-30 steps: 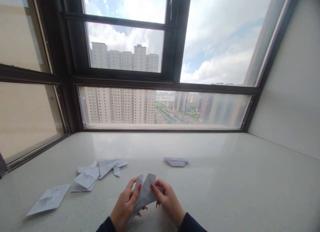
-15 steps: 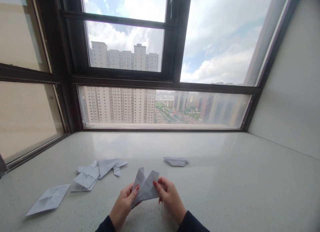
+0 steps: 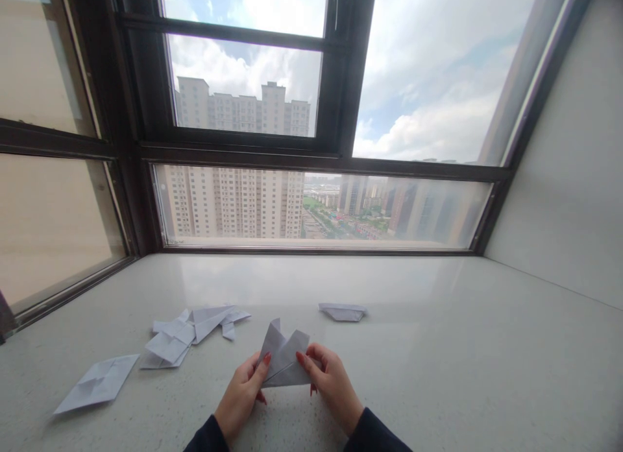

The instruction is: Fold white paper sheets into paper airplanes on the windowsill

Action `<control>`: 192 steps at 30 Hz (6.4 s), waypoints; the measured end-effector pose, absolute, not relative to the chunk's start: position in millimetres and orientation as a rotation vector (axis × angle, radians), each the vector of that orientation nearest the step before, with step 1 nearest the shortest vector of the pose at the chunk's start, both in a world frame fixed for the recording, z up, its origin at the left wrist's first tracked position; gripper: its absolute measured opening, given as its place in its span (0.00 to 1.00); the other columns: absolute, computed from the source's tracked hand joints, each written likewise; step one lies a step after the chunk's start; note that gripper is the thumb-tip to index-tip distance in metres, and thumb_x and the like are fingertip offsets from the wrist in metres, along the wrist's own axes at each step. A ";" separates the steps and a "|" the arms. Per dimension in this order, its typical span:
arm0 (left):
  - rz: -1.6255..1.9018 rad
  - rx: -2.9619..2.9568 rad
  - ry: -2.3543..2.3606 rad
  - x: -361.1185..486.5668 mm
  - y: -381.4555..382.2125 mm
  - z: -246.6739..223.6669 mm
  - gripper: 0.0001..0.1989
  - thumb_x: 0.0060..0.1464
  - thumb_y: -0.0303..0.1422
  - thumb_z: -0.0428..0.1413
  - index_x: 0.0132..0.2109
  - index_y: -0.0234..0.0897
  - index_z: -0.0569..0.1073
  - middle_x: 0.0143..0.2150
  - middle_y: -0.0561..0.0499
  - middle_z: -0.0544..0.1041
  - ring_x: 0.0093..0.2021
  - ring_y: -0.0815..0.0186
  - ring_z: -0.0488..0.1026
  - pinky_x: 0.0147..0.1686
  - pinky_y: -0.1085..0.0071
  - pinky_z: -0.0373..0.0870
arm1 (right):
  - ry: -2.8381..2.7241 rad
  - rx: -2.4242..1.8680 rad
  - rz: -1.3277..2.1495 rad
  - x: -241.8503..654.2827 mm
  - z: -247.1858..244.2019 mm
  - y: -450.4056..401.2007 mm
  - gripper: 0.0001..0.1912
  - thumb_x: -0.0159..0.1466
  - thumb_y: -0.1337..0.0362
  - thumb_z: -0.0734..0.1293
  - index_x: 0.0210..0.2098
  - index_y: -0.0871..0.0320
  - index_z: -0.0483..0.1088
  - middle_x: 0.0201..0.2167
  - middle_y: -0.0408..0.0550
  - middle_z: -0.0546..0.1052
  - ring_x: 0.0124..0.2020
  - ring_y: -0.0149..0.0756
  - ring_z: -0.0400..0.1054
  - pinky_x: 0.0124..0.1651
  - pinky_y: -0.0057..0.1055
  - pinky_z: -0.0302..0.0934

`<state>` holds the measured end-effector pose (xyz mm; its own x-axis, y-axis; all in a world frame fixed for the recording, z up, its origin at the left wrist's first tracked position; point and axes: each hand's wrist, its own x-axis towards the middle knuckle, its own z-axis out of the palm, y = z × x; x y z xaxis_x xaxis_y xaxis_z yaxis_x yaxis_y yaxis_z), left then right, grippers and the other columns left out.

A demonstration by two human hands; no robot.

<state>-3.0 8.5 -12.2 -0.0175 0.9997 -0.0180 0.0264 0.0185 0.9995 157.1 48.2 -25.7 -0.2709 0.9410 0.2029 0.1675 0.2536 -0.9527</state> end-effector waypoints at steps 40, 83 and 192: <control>0.921 0.862 0.930 5.6 -2.3 -10.6 0.26 0.42 0.46 0.54 0.42 0.27 0.68 0.40 0.36 0.75 0.39 0.56 0.73 0.38 0.67 0.68 | -1.907 -1.245 0.380 157.1 -12.4 34.5 0.14 0.56 0.56 0.61 0.24 0.59 0.69 0.19 0.43 0.72 0.21 0.30 0.61 0.24 0.24 0.51; 0.884 0.931 0.916 5.6 0.8 -19.2 0.25 0.42 0.47 0.54 0.42 0.30 0.67 0.38 0.38 0.76 0.39 0.57 0.73 0.41 0.65 0.66 | -1.856 -1.280 0.429 158.7 -12.8 35.5 0.11 0.54 0.56 0.63 0.26 0.57 0.69 0.20 0.42 0.72 0.21 0.31 0.62 0.26 0.26 0.53; 1.428 0.548 0.864 16.5 4.1 4.8 0.16 0.49 0.30 0.52 0.47 0.38 0.62 0.42 0.47 0.74 0.34 0.66 0.73 0.30 0.73 0.70 | -1.301 -0.859 1.355 157.1 -17.5 51.4 0.19 0.43 0.51 0.70 0.25 0.61 0.73 0.31 0.50 0.74 0.30 0.37 0.66 0.31 0.29 0.59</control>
<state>16.5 4.1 4.8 -0.0694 0.9807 -0.1829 -0.6175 0.1018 0.7799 157.1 51.4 -17.5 -0.2193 0.9638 0.1519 -0.1908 0.1103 -0.9754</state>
